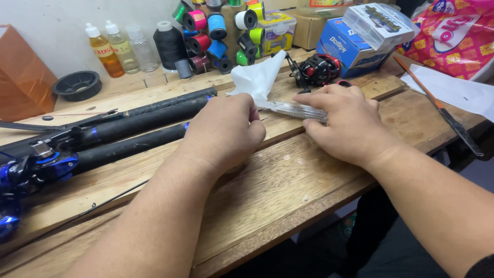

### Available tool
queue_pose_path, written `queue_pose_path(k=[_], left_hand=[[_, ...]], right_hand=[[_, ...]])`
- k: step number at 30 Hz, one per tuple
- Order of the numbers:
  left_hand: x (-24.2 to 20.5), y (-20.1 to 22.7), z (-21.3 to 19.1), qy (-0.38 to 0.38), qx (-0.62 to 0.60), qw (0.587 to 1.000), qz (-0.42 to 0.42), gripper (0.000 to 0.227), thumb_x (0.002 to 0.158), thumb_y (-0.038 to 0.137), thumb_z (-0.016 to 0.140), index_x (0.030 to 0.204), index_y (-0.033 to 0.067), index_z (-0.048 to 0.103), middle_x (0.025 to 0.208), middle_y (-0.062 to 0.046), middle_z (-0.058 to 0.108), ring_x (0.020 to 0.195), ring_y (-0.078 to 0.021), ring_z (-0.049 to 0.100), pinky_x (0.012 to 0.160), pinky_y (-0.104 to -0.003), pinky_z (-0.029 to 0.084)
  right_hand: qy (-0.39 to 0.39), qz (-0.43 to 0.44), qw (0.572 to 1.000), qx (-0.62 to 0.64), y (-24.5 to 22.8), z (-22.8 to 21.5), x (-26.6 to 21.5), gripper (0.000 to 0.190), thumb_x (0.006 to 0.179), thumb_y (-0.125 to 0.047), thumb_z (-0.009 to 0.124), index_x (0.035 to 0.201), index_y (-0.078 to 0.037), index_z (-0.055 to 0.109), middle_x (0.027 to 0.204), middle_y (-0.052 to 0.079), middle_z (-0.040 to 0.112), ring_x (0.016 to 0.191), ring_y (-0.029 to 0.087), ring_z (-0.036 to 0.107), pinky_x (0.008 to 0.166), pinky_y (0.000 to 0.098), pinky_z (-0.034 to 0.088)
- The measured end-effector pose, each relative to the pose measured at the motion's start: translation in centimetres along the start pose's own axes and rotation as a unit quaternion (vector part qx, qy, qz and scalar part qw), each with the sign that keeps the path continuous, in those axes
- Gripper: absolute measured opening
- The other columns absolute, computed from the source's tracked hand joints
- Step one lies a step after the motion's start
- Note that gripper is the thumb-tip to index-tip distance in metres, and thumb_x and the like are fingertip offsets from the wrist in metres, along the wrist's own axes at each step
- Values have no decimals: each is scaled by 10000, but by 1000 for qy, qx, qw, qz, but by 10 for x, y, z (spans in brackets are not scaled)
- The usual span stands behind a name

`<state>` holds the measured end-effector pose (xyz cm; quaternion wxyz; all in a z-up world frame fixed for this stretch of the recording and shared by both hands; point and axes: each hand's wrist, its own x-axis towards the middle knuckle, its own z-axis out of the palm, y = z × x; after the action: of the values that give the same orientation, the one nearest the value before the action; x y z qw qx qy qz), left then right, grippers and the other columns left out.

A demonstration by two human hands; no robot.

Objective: Repairing a small component of fishing gear using a craft knife and a lighter.

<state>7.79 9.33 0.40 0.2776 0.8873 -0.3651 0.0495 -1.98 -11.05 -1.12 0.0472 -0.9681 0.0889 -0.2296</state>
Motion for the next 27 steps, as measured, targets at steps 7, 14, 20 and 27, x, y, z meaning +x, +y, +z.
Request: queue_pose_path(k=[7, 14, 20, 27], left_hand=[[-2, 2, -10, 21, -5, 999, -49, 168, 819, 247, 645, 893, 122, 730, 886, -151, 747, 885, -362, 716, 821, -502, 557], [-3, -5, -16, 56, 9, 998, -31, 170, 833, 277, 638, 907, 147, 719, 932, -117, 744, 918, -335, 713, 812, -489, 560], [-2, -1, -20, 54, 6, 997, -47, 171, 849, 285, 637, 912, 135, 691, 920, -105, 736, 917, -325, 705, 805, -488, 557], [-3, 2, -18, 85, -14, 996, 18, 175, 846, 255, 643, 920, 107, 696, 912, -122, 741, 893, -355, 707, 786, -495, 554]], right_hand=[[-26, 105, 987, 119, -38, 2, 62, 444, 828, -418, 692, 1245, -272, 728, 1055, 75, 782, 991, 271, 741, 935, 400, 554], [-94, 14, 995, -13, -34, 53, 147, 370, 772, -380, 822, 1100, -208, 822, 1015, 104, 764, 922, 282, 711, 887, 409, 549], [83, 21, 914, 396, -24, 15, 114, 175, 932, -155, 778, 1053, -28, 770, 887, 77, 740, 712, 123, 655, 628, 291, 522], [-127, 135, 792, 582, -42, -7, 43, 149, 934, -127, 673, 1003, -20, 752, 844, 37, 744, 679, 105, 663, 586, 265, 542]])
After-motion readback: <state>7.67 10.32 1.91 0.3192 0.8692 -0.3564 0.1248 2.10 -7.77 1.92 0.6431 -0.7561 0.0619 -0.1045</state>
